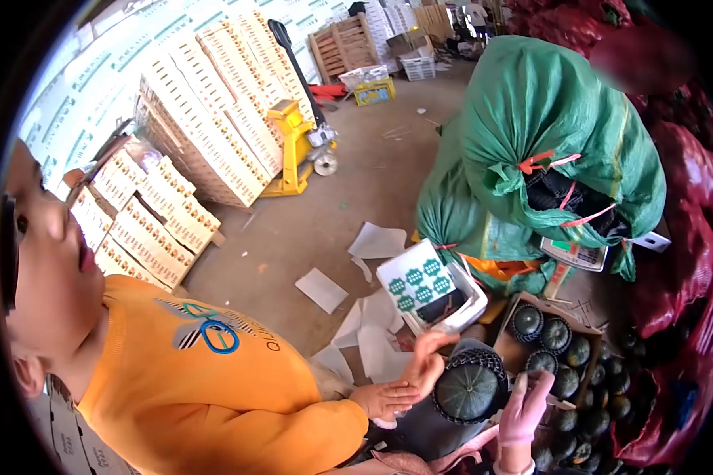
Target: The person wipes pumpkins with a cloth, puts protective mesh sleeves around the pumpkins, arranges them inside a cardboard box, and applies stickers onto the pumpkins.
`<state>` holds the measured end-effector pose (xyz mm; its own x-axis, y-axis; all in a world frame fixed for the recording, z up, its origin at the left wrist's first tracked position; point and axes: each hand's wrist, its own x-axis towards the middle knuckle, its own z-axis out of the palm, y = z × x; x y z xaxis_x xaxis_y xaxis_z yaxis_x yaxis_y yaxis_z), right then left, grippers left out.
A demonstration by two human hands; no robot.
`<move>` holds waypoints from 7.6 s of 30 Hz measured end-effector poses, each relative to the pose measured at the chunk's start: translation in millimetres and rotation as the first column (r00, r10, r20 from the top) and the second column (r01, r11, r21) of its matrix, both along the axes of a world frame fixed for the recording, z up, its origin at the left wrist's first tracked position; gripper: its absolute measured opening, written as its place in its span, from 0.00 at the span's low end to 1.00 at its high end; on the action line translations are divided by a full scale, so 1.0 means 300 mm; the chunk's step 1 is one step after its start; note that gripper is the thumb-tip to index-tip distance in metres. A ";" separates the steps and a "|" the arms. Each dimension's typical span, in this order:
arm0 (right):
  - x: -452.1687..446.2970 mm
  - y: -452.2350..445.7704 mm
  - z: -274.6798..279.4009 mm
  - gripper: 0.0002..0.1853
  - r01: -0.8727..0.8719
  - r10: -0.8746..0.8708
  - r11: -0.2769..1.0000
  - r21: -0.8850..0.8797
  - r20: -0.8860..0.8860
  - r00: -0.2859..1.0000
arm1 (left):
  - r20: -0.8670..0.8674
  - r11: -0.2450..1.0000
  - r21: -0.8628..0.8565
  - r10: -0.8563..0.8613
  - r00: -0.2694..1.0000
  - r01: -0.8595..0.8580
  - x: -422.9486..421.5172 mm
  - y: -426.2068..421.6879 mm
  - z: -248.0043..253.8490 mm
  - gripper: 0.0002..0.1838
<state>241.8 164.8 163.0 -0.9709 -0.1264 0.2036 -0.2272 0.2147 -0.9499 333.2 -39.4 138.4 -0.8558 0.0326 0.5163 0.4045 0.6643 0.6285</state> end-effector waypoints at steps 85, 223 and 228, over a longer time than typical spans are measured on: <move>-0.459 -0.166 -0.639 0.45 -0.188 -0.116 0.502 0.844 0.281 0.953 | 0.609 0.352 0.767 -0.138 0.781 -0.537 -0.492 0.278 -0.930 0.25; 0.241 -0.030 -0.106 0.15 -0.434 0.410 0.901 -0.016 -0.293 0.863 | 0.071 0.817 0.544 -0.272 0.960 0.191 0.129 -0.044 0.062 0.08; 0.239 -0.018 -0.129 0.10 -0.351 0.325 0.911 -0.215 -0.151 0.934 | 0.104 0.899 0.434 -0.116 0.988 0.060 0.161 -0.009 0.089 0.07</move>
<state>313.4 159.4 124.3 -0.8484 -0.3786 0.3700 -0.3517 -0.1193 -0.9285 381.5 -42.0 165.1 -0.9176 -0.0898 0.3871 0.3488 0.2846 0.8929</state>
